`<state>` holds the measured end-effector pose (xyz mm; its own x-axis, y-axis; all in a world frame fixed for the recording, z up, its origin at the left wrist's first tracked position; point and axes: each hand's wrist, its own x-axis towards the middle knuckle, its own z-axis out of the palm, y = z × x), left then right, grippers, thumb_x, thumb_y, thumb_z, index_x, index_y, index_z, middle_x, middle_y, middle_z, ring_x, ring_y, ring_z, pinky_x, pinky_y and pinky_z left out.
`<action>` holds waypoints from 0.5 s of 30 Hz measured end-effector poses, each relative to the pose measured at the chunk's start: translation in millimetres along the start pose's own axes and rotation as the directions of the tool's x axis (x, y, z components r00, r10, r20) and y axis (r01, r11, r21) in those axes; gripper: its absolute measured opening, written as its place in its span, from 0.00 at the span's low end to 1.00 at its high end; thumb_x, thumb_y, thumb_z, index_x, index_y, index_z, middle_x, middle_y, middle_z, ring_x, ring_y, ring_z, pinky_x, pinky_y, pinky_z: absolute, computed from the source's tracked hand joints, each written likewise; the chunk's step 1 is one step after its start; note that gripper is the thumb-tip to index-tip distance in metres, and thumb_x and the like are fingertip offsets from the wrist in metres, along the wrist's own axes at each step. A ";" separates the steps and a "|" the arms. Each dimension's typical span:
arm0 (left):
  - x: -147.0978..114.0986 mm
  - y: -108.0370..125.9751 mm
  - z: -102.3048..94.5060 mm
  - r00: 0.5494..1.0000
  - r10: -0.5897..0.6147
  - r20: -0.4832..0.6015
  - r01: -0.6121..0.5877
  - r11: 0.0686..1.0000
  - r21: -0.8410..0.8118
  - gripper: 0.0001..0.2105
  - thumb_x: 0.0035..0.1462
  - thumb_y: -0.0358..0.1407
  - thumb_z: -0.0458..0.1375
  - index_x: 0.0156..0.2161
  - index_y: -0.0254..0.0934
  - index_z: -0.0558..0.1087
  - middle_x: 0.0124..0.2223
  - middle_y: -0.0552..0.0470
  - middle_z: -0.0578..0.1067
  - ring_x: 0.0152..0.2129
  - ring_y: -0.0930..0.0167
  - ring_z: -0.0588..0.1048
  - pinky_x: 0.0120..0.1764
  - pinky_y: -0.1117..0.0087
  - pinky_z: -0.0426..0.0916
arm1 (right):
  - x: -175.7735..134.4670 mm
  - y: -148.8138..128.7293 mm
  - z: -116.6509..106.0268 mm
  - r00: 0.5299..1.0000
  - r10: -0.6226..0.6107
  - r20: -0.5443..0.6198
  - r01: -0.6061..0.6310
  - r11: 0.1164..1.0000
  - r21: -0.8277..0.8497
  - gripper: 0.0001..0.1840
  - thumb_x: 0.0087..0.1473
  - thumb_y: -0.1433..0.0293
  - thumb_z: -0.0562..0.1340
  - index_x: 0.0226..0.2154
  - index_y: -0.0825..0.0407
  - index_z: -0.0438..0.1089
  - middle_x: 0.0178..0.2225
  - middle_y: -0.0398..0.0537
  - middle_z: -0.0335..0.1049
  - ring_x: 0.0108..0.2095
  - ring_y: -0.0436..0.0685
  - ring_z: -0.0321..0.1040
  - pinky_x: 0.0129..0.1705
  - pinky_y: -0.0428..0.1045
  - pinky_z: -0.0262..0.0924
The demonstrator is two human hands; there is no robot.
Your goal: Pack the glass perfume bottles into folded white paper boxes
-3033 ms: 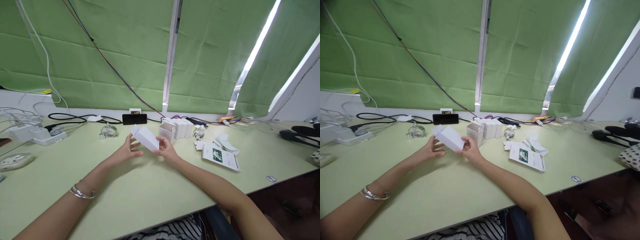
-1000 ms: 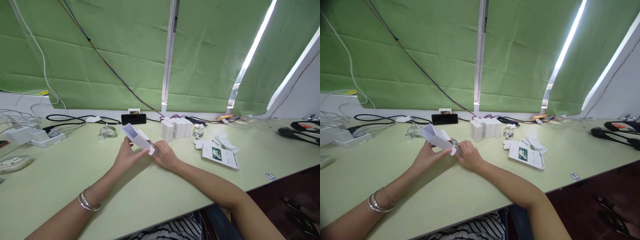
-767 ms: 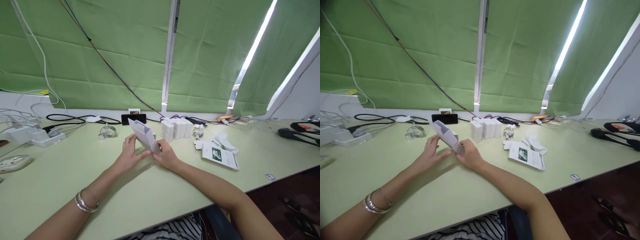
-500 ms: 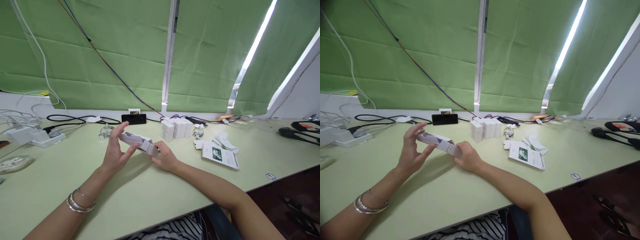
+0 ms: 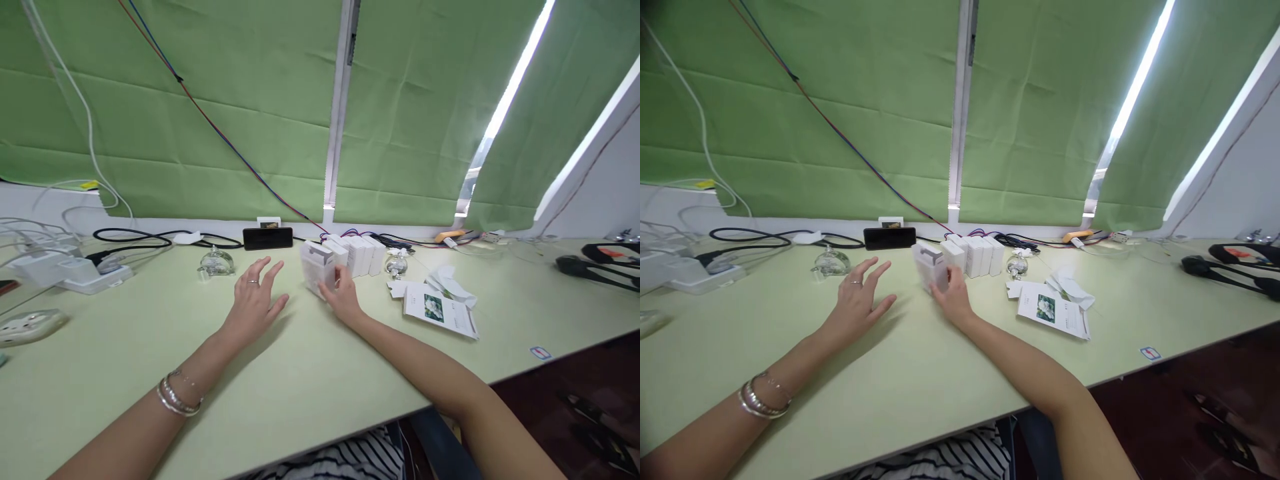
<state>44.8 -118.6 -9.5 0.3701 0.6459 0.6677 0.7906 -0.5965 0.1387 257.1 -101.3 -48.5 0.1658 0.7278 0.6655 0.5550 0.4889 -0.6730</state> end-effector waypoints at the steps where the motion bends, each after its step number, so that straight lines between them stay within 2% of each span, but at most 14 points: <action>1: -0.4 -3.1 2.8 0.999 -0.037 0.030 0.037 0.999 0.009 0.24 0.57 0.41 0.48 0.58 0.40 0.56 0.59 0.38 0.56 0.58 0.54 0.54 0.55 0.48 0.51 | 4.5 6.5 -1.6 0.999 0.034 -0.040 -0.035 0.999 -0.020 0.20 0.45 0.66 0.61 0.41 0.53 0.58 0.39 0.52 0.63 0.39 0.58 0.61 0.42 0.55 0.60; 4: -1.7 -11.2 10.9 0.980 -0.142 0.137 0.136 0.989 0.051 0.23 0.54 0.41 0.48 0.56 0.38 0.59 0.59 0.38 0.58 0.59 0.54 0.53 0.55 0.48 0.51 | 12.8 22.0 -4.3 0.989 0.115 -0.097 -0.118 0.993 -0.028 0.23 0.44 0.66 0.61 0.43 0.53 0.56 0.41 0.55 0.61 0.42 0.60 0.60 0.44 0.57 0.59; 8: -1.7 -17.0 14.9 0.934 -0.254 0.252 0.231 0.966 0.118 0.24 0.53 0.40 0.48 0.55 0.34 0.61 0.59 0.36 0.59 0.59 0.54 0.52 0.55 0.49 0.51 | 13.2 34.1 1.1 0.985 0.162 -0.063 -0.161 0.987 0.009 0.28 0.43 0.66 0.63 0.45 0.53 0.52 0.39 0.52 0.61 0.38 0.58 0.61 0.40 0.55 0.61; 11: -0.7 -21.6 14.7 0.898 -0.335 0.286 0.307 0.942 0.137 0.26 0.51 0.41 0.49 0.55 0.33 0.61 0.59 0.36 0.60 0.60 0.53 0.52 0.55 0.48 0.50 | 11.3 40.1 6.8 0.987 0.146 -0.064 -0.145 0.989 0.010 0.29 0.42 0.66 0.63 0.45 0.53 0.52 0.38 0.51 0.60 0.35 0.57 0.62 0.38 0.55 0.61; 15: -0.4 -29.9 15.3 0.845 -0.446 0.294 0.436 0.894 0.102 0.29 0.48 0.41 0.51 0.55 0.30 0.61 0.58 0.34 0.61 0.59 0.53 0.53 0.56 0.50 0.51 | 8.6 38.9 7.5 0.982 0.114 -0.147 -0.123 0.991 -0.057 0.33 0.41 0.63 0.64 0.47 0.55 0.51 0.45 0.60 0.56 0.45 0.64 0.58 0.47 0.63 0.56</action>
<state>28.5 -93.7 -25.1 0.1041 0.9521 0.2875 0.9179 -0.2033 0.3409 274.0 -72.3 -71.3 0.3463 0.6998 0.6248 0.5756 0.3674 -0.7306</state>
